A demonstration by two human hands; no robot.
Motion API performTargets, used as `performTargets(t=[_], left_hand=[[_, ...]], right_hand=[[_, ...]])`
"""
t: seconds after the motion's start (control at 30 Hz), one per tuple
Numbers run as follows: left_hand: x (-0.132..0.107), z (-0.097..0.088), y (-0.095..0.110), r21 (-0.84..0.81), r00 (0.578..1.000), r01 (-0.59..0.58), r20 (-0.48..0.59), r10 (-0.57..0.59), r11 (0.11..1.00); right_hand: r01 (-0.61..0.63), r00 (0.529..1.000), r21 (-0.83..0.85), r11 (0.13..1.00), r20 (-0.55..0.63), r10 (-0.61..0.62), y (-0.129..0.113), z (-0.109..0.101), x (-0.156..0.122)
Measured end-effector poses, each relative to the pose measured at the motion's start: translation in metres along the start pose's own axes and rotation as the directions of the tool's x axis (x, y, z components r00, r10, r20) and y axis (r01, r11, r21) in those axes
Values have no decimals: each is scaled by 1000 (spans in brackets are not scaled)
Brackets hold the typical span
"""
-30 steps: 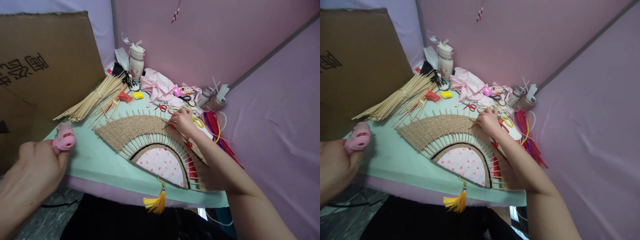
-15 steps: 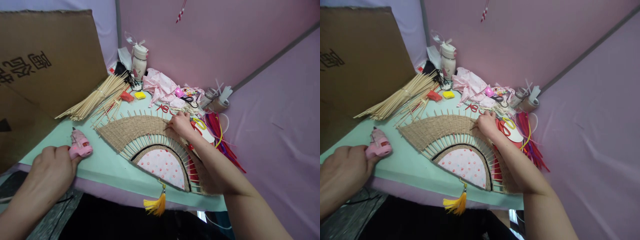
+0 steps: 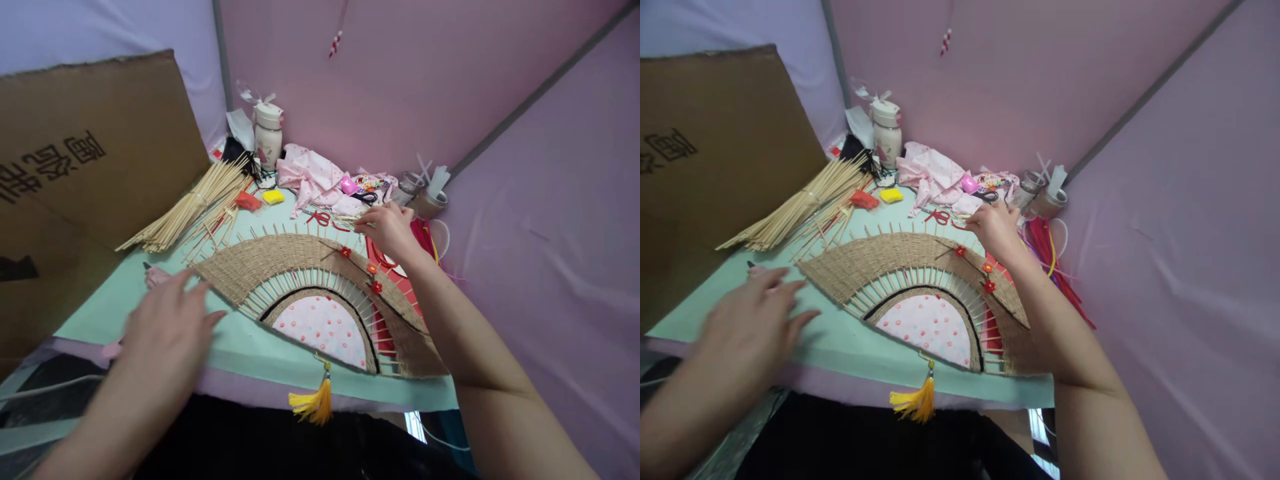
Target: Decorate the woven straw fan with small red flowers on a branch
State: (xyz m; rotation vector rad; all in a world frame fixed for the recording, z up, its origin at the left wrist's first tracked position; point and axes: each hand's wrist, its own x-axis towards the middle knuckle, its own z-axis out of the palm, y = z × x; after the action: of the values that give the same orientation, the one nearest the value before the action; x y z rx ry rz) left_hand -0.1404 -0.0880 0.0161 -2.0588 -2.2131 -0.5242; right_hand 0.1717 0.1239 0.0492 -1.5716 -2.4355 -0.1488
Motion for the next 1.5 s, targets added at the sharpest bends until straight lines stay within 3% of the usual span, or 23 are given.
performTargets(t=[0.07,0.2,0.3,0.37,0.6,0.8,1.5], left_hand=[[31,5,41,-72,968,-213,117,220,974],[118,36,109,-187,888,-310,294,354,932],[169,67,134,-266,851,-281,375,368,922],[186,83,141,-285,826,-306,395,402,908],[197,103,155,-278,786,-377,409,464,884],[203,115,161,-236,759,-409,450,472,882],[202,119,161,-198,757,-408,472,452,891]], right_hand=[[-43,999,41,998,31,42,5,-9,-2],[-125,983,96,987,143,111,11,-14,-11],[-176,975,108,978,158,158,17,-12,-20],[-203,969,114,973,169,182,20,-9,-25],[-220,945,117,969,271,182,23,8,-29],[-236,939,128,963,286,192,29,15,-29],[-233,935,166,958,309,174,32,25,-24]])
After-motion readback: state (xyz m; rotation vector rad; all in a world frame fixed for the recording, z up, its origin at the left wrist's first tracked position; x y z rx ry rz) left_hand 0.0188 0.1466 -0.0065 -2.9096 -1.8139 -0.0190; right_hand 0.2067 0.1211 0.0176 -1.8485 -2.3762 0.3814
